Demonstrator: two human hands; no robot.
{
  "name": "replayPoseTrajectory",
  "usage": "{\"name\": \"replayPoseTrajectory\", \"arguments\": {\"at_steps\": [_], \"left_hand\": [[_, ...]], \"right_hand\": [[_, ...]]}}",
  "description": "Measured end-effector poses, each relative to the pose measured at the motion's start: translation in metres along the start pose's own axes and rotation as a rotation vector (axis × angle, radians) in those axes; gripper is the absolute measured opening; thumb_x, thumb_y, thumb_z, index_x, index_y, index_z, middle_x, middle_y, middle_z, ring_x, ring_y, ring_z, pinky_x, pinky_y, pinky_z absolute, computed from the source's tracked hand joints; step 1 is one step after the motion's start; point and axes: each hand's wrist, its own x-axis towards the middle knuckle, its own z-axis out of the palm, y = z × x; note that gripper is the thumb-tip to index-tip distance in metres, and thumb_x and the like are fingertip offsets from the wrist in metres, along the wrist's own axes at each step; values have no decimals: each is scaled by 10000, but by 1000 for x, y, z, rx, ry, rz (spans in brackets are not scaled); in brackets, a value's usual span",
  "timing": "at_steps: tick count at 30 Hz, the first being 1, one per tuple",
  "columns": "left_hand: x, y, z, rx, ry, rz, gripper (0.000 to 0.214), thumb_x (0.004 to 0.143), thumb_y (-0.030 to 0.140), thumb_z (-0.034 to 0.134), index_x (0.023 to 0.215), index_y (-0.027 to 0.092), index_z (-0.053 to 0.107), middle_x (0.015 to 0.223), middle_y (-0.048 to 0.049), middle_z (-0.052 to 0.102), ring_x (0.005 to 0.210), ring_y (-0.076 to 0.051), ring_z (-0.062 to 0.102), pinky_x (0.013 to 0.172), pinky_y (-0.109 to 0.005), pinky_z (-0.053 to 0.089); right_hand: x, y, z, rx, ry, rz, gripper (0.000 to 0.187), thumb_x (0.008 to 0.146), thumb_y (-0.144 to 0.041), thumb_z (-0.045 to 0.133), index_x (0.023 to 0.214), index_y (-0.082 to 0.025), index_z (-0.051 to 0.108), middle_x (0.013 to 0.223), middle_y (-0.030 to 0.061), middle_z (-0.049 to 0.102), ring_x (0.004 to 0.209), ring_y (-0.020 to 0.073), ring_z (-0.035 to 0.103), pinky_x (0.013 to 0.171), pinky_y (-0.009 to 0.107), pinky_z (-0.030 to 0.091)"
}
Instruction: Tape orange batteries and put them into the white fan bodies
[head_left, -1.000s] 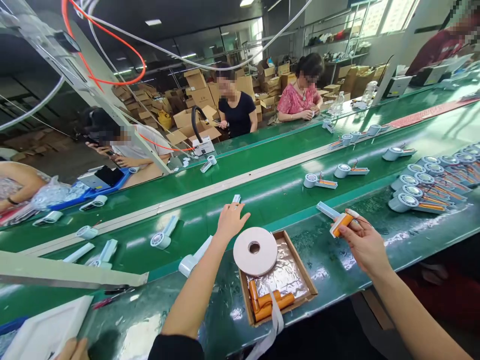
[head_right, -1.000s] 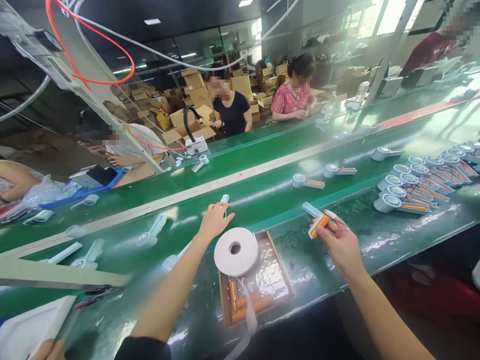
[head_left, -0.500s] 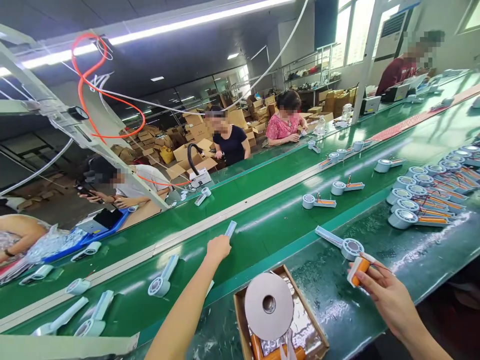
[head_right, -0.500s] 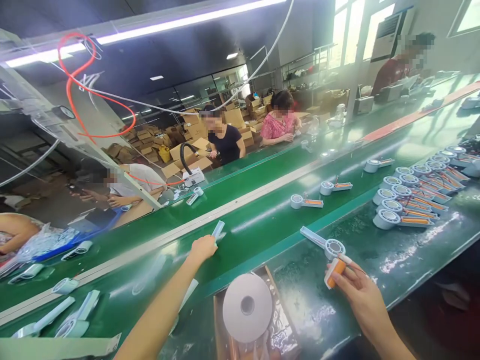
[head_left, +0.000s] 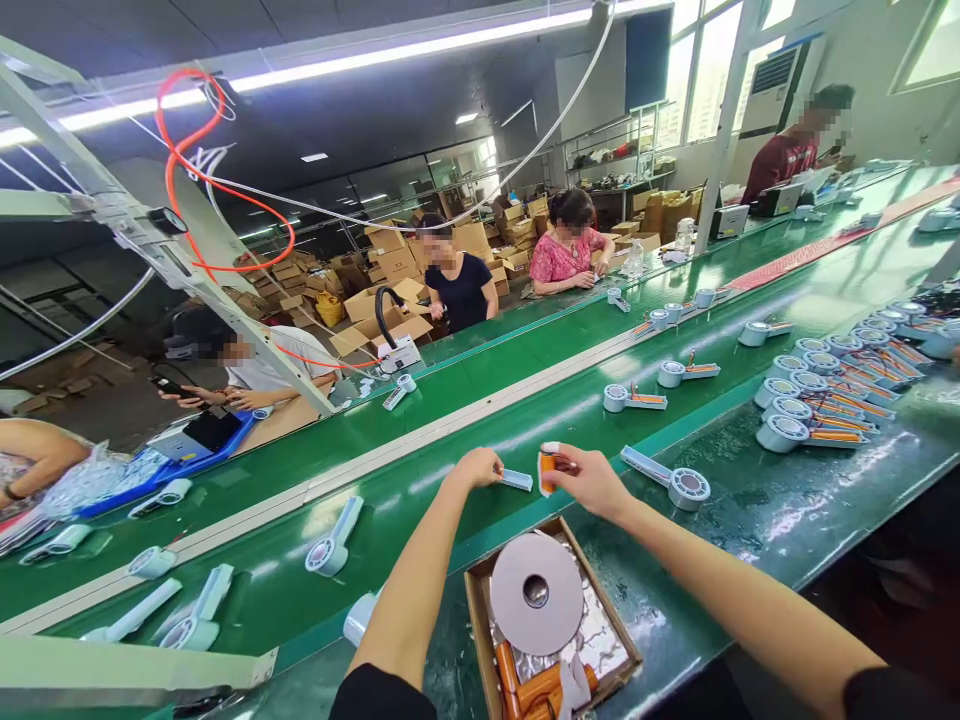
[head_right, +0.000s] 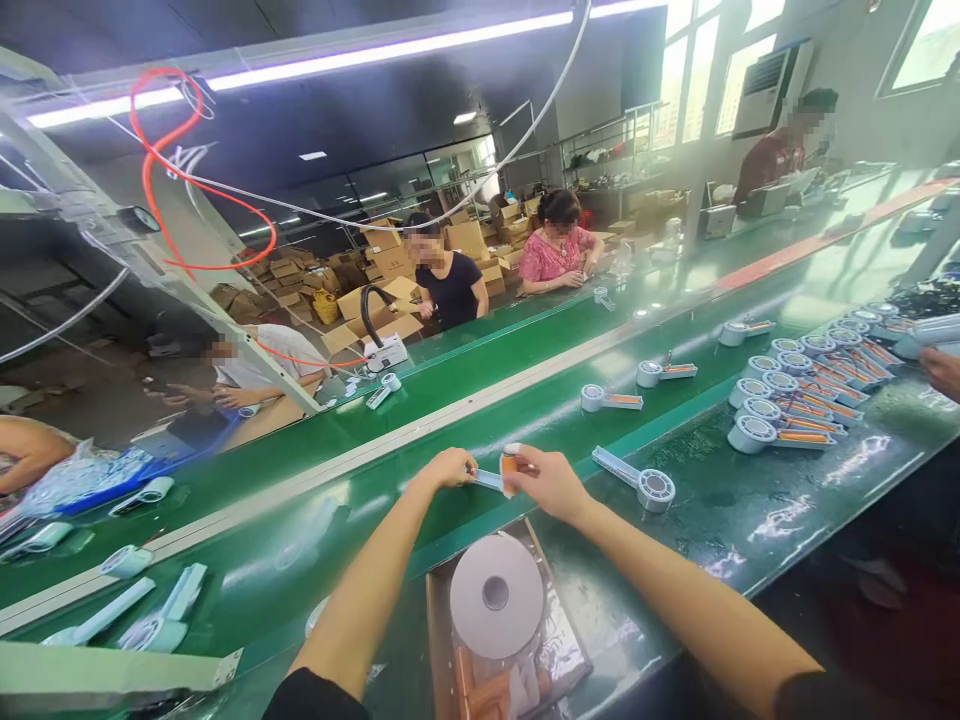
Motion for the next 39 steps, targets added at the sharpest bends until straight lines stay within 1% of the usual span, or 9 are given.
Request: {"name": "replayPoseTrajectory", "arguments": {"at_steps": [3,7,15,22,26,30,34,37,39], "left_hand": [[-1,-6,-3,-46,31,6,333,980,416,636,1201,168,655,1210,-82,671,1053,-211,664,923,-425,581],[2,-1,5,-79,114,-36,339,985,410,629,1227,173,644,1236,-91,662,1081,-214,659,939,-437,577],[17,16,17,-166,236,-131,351,987,409,625,1252,180,635,1284,-100,644,1126,-226,644,970,-459,565],[9,27,6,-271,322,-117,338,987,404,628,1236,176,642,1255,-95,656,1094,-216,656,951,-445,575],[-34,45,10,-329,487,-100,375,990,384,620,1297,170,616,1355,-112,618,1226,-257,610,1044,-509,521],[-108,68,56,-382,618,-57,337,1034,337,477,1288,193,646,1364,-96,643,1295,-222,568,1145,-430,439],[-165,83,111,-475,564,-40,554,814,446,742,1311,212,671,1384,-112,654,1314,-318,553,1156,-490,420],[-184,89,129,-737,617,-30,599,700,334,796,1278,212,695,1393,-119,655,1395,-370,480,1231,-557,297],[-192,89,132,-912,652,-37,523,684,280,780,1198,218,711,1309,-109,696,1323,-350,549,1199,-544,345]], "right_hand": [[38,6,24,-297,-125,-31,296,946,-355,598,1196,-230,695,908,36,775,851,207,710,844,328,539],[66,15,41,-540,-266,-44,229,938,-336,671,1130,-220,718,1025,83,779,968,244,710,869,311,485],[74,26,47,-902,-459,-17,337,1019,-395,620,1269,-171,646,1161,88,707,1029,233,693,940,457,560],[81,21,60,-1017,-539,3,367,1005,-391,647,1297,-168,626,1289,105,648,1110,250,664,947,475,575],[87,13,69,-1015,-546,-14,356,998,-376,659,1284,-166,632,1289,104,648,1106,248,664,941,469,579],[82,18,58,-902,-484,-72,320,1005,-381,651,1236,-160,653,1236,93,673,1070,231,678,930,455,583],[68,27,45,-719,-371,-105,177,1004,-288,627,1069,-157,726,1088,84,743,1042,242,704,962,438,554],[55,30,41,-554,-268,-109,185,954,-194,622,1085,-162,748,1178,126,746,1169,279,668,1052,426,489],[42,31,38,-439,-194,-91,266,962,-196,578,1182,-165,723,1276,143,713,1244,277,626,1094,431,455]]}}
